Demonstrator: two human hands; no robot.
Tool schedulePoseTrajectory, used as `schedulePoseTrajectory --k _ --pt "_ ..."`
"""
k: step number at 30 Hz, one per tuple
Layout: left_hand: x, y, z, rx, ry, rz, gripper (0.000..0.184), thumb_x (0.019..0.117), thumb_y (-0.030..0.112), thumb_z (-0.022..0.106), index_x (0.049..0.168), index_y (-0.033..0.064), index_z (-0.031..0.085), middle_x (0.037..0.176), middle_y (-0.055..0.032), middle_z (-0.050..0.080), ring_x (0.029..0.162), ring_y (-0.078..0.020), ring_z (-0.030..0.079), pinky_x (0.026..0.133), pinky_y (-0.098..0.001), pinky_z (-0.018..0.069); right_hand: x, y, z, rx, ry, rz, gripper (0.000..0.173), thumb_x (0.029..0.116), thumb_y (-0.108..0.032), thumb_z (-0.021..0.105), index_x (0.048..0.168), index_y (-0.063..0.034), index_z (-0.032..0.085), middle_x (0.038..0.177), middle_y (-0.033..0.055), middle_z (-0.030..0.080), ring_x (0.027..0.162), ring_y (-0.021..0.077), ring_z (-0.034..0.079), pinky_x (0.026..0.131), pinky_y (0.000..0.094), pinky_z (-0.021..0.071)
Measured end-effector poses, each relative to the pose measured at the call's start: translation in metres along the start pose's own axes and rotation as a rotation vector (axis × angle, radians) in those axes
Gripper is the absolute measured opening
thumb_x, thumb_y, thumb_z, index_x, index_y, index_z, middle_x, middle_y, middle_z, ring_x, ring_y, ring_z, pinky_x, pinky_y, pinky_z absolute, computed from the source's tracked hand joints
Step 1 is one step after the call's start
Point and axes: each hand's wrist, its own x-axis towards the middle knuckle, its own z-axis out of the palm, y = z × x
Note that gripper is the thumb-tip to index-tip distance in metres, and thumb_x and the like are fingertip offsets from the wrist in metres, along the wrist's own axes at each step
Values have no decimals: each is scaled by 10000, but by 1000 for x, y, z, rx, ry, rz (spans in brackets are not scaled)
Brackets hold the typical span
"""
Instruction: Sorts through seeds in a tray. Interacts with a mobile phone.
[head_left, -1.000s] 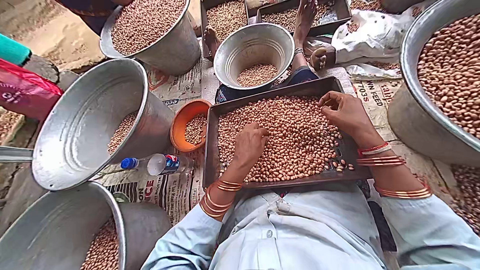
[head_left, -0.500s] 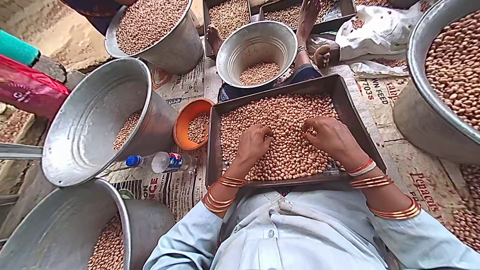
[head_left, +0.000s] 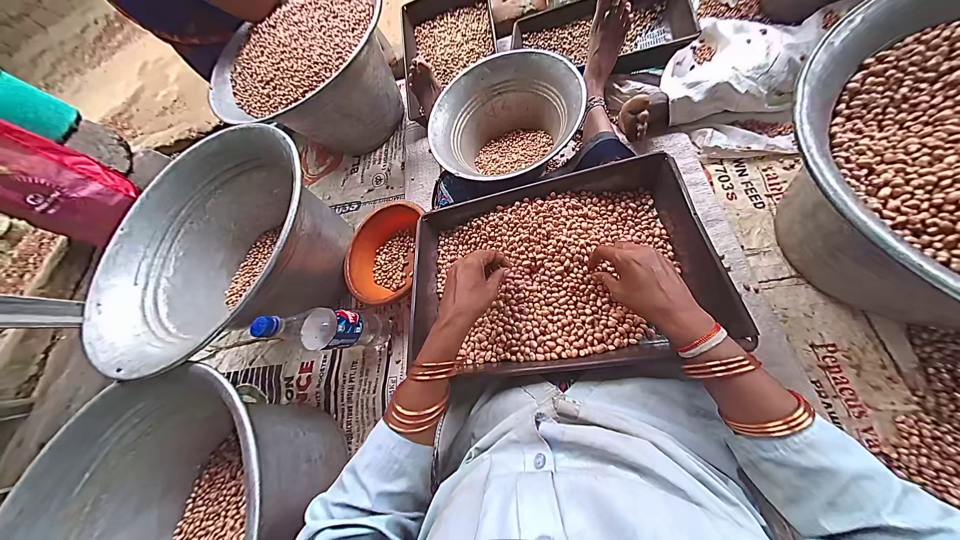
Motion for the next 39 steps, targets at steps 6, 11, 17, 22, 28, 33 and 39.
schedulePoseTrajectory --k 6,11,17,22,28,33,39 --pt "-37 -8 -5 -54 -121 35 103 971 88 692 1036 91 772 1012 -44 756 904 -135 714 854 -360 578 -1 2 -3 112 -34 74 92 900 -147 737 974 -94 726 728 104 645 647 297 629 575 524 490" --pt "-46 -2 30 -23 23 253 121 919 103 749 1021 48 782 1002 -101 761 956 -220 733 903 -409 586 -15 -4 -19 801 -42 260 69 1032 -189 573 1012 -150 626 582 -1 473 424 79 332 414 233 256" --pt "-35 -12 11 -419 -34 69 148 904 -6 737 1046 36 736 978 -40 753 870 -97 717 845 -298 599 -21 -9 -31 886 -56 285 158 1024 -71 470 1050 -132 613 701 -2 534 464 49 348 429 194 277" --pt "-39 -46 -15 -399 -104 -104 158 985 63 620 1123 87 694 851 2 628 642 -54 549 628 -246 490 -12 -28 -27 386 -114 221 51 980 -203 709 977 -163 740 570 -35 481 488 106 417 497 350 371" --pt "-58 -25 9 77 -80 -74 176 966 155 690 1107 84 767 990 -139 710 889 -270 653 859 -467 527 -6 -82 0 147 -248 -68 114 966 -208 702 971 -118 772 851 88 730 818 284 705 707 502 537" --pt "-59 -27 8 32 -90 -73 174 945 185 721 1079 84 767 936 -98 704 843 -218 642 822 -425 527 1 -108 27 31 -358 -191 158 991 -175 630 1030 -71 743 908 141 707 854 333 702 696 506 533" --pt "-56 -69 -8 -732 -52 -155 140 932 67 468 997 95 588 736 57 551 579 -12 490 560 -173 419 0 -111 40 -34 -439 -192 187 1003 -158 599 994 -7 709 910 181 690 875 368 691 711 519 519"
